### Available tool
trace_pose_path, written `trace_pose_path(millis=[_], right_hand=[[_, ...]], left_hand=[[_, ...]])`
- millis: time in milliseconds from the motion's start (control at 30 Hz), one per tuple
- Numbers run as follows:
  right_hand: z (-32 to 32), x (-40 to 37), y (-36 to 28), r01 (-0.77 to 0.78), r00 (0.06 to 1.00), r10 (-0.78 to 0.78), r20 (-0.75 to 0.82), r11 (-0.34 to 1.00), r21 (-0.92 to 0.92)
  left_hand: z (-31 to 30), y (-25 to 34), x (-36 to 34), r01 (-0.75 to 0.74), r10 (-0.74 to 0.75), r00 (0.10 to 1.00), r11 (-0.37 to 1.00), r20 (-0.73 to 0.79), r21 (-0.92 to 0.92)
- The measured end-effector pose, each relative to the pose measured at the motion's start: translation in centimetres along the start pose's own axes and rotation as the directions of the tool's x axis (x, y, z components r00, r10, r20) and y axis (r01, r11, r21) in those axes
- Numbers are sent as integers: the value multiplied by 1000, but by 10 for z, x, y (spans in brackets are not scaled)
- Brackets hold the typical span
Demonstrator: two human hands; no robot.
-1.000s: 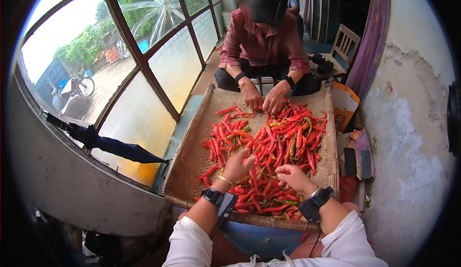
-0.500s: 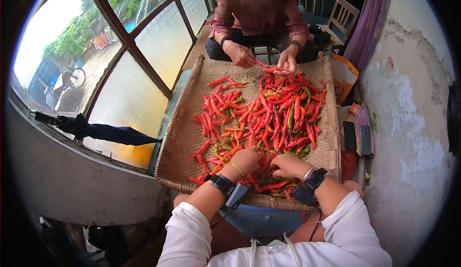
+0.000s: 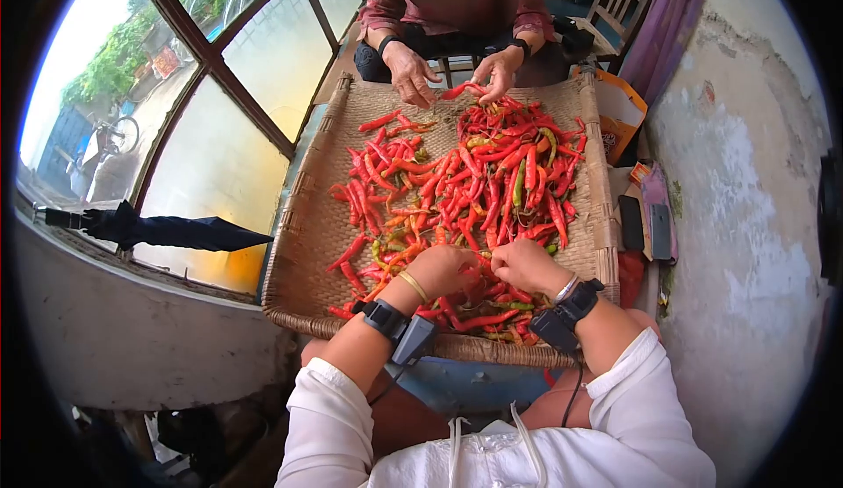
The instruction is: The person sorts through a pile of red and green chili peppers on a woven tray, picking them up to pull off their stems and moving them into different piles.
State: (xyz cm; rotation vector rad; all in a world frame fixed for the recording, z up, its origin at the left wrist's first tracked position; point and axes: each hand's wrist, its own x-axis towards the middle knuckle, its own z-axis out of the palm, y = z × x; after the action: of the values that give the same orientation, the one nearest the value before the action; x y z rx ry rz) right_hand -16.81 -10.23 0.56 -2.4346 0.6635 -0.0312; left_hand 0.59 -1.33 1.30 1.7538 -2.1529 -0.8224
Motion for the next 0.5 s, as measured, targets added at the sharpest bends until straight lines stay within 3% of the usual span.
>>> trace_pose_path(millis=[67,100,133,167,200,233,267,300,433,500], right_hand=[[-8,2,-1,-27,992,83,-100,884,468],[-14,2,-8,-122,984,178,-6,700,703],[-15,3,-9,-125,984,181,-5,698,705],[-14,4,-11,-110,978,209,-17,582,806],[-13,5,-11,-85,971,236,-27,454,887],[-10,6,-9,-53,975,217,-38,399,915],[-6,7,-8,-53,975,217,-38,398,916],[-3,8,-6,-20,967,239,-82,394,919],[-2,8,-12,-6,954,282,-103,360,933],[-6,8,-15,-4,940,316,-130,389,921]], left_hand=[[11,-6,2,-45,39,997,994,-60,-96],[10,-4,3,-91,68,990,976,-122,-198],[9,-1,2,-141,89,979,945,-184,-295],[8,2,1,-52,11,997,852,-81,-521],[6,3,1,-50,10,997,852,-80,-522],[4,3,2,41,-40,999,767,16,-640],[2,5,1,139,-76,990,663,118,-735],[-3,10,-1,142,-53,989,565,136,-813],[-4,8,1,179,-51,983,514,178,-839],[-4,5,3,241,-84,967,614,242,-751]])
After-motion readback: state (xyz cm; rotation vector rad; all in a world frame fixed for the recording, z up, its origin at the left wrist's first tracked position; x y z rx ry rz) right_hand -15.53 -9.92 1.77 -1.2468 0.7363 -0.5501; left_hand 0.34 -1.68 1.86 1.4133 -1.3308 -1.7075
